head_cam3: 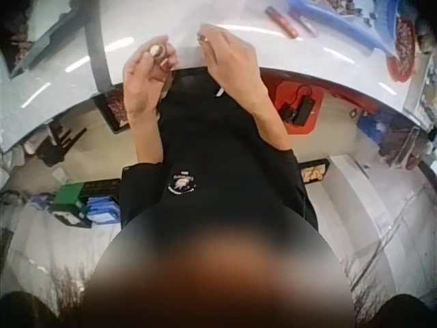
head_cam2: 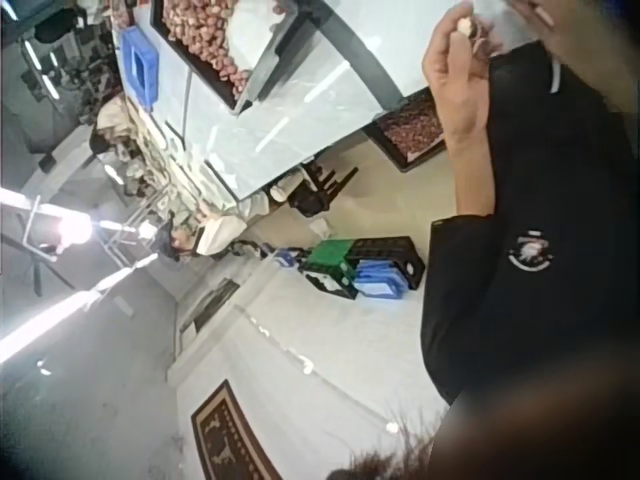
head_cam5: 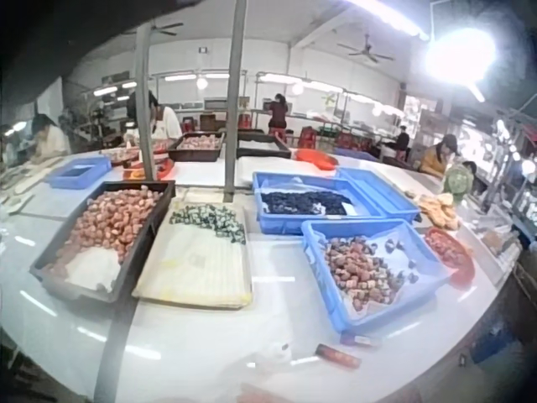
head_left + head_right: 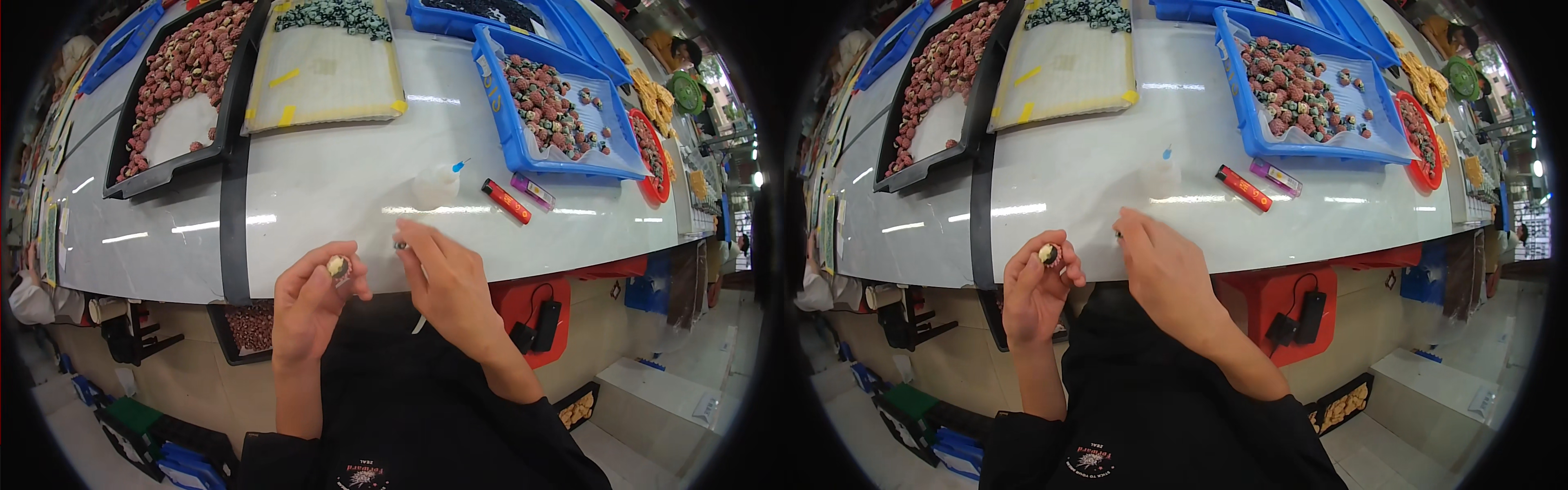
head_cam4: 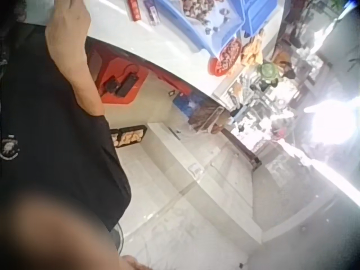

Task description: Applying glue to small plastic components and assembling them.

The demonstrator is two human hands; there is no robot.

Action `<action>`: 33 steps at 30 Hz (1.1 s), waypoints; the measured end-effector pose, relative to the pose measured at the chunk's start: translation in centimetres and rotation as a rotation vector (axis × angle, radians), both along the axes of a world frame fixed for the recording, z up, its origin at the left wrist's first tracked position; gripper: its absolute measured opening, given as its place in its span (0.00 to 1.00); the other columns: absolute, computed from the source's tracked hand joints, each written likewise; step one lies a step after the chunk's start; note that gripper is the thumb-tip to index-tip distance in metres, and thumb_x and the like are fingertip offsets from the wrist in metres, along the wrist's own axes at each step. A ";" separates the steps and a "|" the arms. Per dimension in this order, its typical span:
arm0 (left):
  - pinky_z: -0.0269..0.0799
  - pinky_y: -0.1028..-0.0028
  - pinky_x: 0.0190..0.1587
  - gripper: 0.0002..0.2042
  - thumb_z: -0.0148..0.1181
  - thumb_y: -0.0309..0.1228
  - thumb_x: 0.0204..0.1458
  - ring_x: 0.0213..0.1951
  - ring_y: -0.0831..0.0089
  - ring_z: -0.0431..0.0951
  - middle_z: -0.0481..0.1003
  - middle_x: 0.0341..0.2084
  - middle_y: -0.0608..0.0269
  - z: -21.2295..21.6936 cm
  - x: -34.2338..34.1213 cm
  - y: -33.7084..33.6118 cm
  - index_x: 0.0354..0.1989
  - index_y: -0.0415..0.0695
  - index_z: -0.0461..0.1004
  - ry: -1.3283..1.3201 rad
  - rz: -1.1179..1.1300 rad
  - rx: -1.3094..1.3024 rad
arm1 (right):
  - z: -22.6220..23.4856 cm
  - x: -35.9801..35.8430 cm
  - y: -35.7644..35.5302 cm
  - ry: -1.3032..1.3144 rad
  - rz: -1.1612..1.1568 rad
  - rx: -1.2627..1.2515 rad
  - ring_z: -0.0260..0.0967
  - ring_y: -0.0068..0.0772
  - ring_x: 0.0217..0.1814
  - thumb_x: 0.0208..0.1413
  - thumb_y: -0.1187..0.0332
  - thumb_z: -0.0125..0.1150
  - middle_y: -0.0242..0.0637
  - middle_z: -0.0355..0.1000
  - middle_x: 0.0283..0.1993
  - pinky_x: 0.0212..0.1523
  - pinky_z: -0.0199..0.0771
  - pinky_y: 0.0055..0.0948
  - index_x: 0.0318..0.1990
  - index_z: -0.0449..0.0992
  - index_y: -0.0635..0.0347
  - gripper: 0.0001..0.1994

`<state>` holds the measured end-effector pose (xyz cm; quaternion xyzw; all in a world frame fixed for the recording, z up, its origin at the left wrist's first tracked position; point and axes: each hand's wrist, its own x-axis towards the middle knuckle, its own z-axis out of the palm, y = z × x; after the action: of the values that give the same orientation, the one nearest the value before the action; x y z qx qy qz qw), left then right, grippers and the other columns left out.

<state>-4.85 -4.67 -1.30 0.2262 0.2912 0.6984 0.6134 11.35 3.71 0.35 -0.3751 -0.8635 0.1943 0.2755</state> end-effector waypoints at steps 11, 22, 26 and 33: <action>0.76 0.64 0.41 0.18 0.49 0.32 0.57 0.37 0.64 0.75 0.70 0.36 0.49 1.0 3.8 -0.2 0.50 0.28 0.64 0.028 -0.149 -0.044 | 2.0 4.4 -1.6 0.571 0.103 -0.460 0.70 0.23 0.27 0.43 0.82 0.64 0.37 0.72 0.33 0.25 0.68 0.19 0.38 0.78 0.61 0.12; 0.76 0.68 0.42 0.19 0.52 0.32 0.57 0.40 0.68 0.75 0.72 0.39 0.54 1.4 6.0 0.0 0.52 0.30 0.64 0.057 -0.185 -0.149 | 2.2 5.6 -2.4 0.527 0.068 -0.099 0.67 0.27 0.28 0.39 0.82 0.67 0.37 0.69 0.33 0.25 0.67 0.20 0.42 0.78 0.61 0.18; 0.76 0.70 0.42 0.18 0.53 0.31 0.57 0.40 0.69 0.74 0.71 0.39 0.54 1.4 6.4 0.0 0.52 0.31 0.64 0.086 -0.174 -0.135 | 2.2 5.5 -2.5 0.557 0.018 -0.044 0.68 0.29 0.27 0.34 0.82 0.69 0.38 0.71 0.33 0.24 0.68 0.21 0.37 0.78 0.62 0.17; 0.75 0.76 0.38 0.17 0.64 0.31 0.48 0.37 0.73 0.73 0.72 0.35 0.55 1.8 6.9 -0.2 0.43 0.33 0.74 0.176 -0.075 -0.027 | 3.1 6.2 -2.8 0.517 0.053 -0.004 0.69 0.29 0.25 0.33 0.82 0.69 0.38 0.72 0.31 0.23 0.69 0.20 0.32 0.78 0.62 0.14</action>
<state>2.07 -4.86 0.51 0.2893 0.3444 0.6484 0.6143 17.52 0.93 3.47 -0.2908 -0.7735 0.2927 0.4811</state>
